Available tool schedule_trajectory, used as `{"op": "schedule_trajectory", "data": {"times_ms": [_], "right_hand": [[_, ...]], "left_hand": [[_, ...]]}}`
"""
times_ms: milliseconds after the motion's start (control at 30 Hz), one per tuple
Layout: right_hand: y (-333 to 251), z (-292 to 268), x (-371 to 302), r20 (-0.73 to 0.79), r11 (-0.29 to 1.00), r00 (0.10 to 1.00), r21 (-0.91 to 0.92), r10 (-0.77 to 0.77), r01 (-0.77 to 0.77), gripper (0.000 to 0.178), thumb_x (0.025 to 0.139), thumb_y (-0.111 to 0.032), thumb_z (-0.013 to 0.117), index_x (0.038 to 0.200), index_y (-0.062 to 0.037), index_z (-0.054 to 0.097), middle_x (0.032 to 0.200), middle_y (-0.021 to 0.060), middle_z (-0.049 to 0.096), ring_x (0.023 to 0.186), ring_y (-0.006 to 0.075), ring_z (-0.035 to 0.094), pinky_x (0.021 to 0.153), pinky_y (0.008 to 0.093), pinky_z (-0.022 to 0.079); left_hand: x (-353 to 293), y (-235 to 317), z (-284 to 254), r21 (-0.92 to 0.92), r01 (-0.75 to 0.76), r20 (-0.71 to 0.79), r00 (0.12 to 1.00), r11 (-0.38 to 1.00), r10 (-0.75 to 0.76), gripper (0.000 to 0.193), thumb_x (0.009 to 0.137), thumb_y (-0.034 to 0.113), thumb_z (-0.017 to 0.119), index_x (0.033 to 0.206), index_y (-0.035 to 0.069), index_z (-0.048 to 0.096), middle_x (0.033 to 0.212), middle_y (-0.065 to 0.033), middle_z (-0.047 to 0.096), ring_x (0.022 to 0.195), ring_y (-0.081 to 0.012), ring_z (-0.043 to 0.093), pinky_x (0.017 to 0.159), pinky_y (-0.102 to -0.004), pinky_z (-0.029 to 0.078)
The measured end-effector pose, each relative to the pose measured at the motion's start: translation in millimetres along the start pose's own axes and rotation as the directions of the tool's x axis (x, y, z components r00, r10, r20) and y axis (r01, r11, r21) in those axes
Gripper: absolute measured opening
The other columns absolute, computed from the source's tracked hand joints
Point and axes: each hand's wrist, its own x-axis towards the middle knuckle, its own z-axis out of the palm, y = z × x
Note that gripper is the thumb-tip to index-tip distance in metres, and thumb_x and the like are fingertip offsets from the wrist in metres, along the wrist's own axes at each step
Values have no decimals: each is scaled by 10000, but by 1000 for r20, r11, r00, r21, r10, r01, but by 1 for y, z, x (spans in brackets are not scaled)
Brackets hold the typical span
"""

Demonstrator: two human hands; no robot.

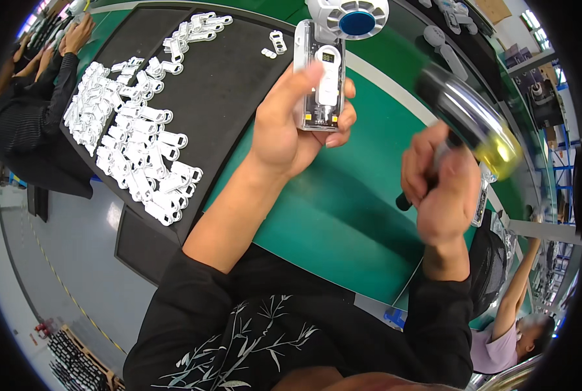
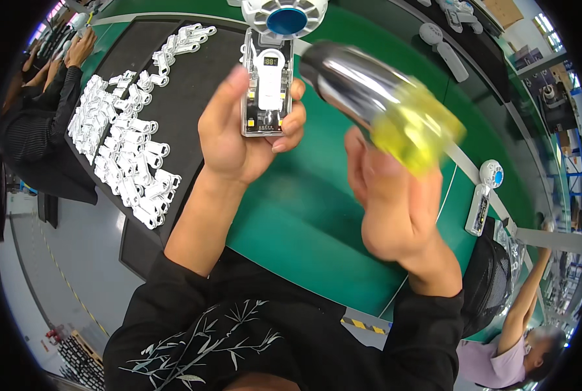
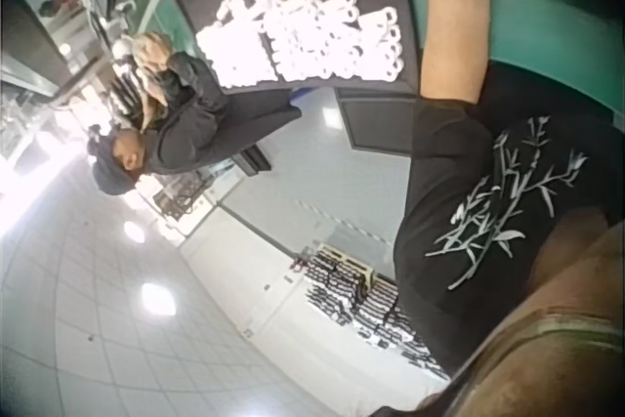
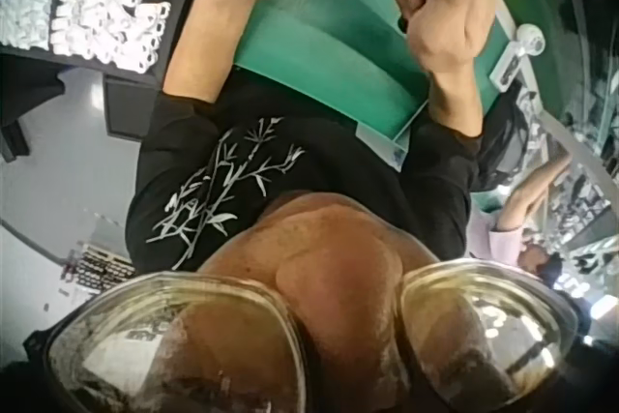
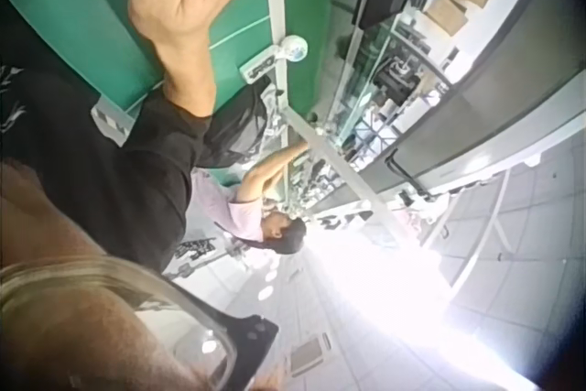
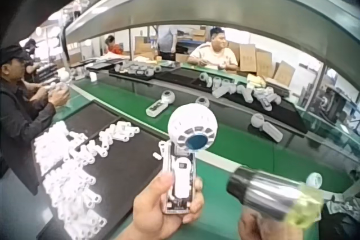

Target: Assembling electronic device components at a manual workstation.

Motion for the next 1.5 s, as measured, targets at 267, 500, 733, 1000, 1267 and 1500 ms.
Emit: {"op": "schedule_trajectory", "data": {"times_ms": [267,500,733,1000,1267,1500], "right_hand": [[25,10,4,108,989,984,18,142,-145,493,997,-534,382,784,-89,397,536,-9,392,385,96,342,363,246,252],[25,25,5,87,934,963,-279,254,-221,469,1024,-456,375,718,-101,353,541,11,419,397,127,362,382,269,301],[29,34,5,73,943,964,-238,256,-233,435,1025,-431,352,738,-105,383,531,17,409,402,133,368,382,263,301],[20,34,10,160,926,919,-177,361,-333,431,1035,-376,334,724,-91,420,528,26,427,413,140,384,399,286,322],[22,31,11,187,945,945,-241,267,-220,406,1034,-352,364,745,-74,431,521,35,441,422,131,463,382,290,386],[9,8,20,61,850,848,2,526,-527,389,1031,-363,383,832,-42,476,533,34,459,422,134,468,405,264,380]], "left_hand": [[2,-1,-4,126,-73,-23,997,989,76,531,1025,505,262,1104,59,538,857,-94,621,587,-161,558,433,-256,377],[4,-2,0,110,-86,-84,992,990,95,421,1031,437,338,1050,58,520,851,-100,613,550,-194,581,418,-300,377],[0,-2,8,107,-64,-68,995,992,71,461,1035,450,282,1116,81,547,837,-86,634,569,-156,555,431,-261,368],[2,-4,0,149,-101,-41,993,984,108,467,1024,475,325,1034,60,540,820,-95,610,555,-189,582,421,-292,374],[5,-1,0,14,-95,-18,995,995,96,511,997,538,348,1047,66,535,815,-93,609,562,-186,579,414,-292,383],[5,6,-23,-27,-134,63,989,991,135,306,943,317,506,1094,51,505,916,-137,629,642,-202,601,459,-314,442]]}}
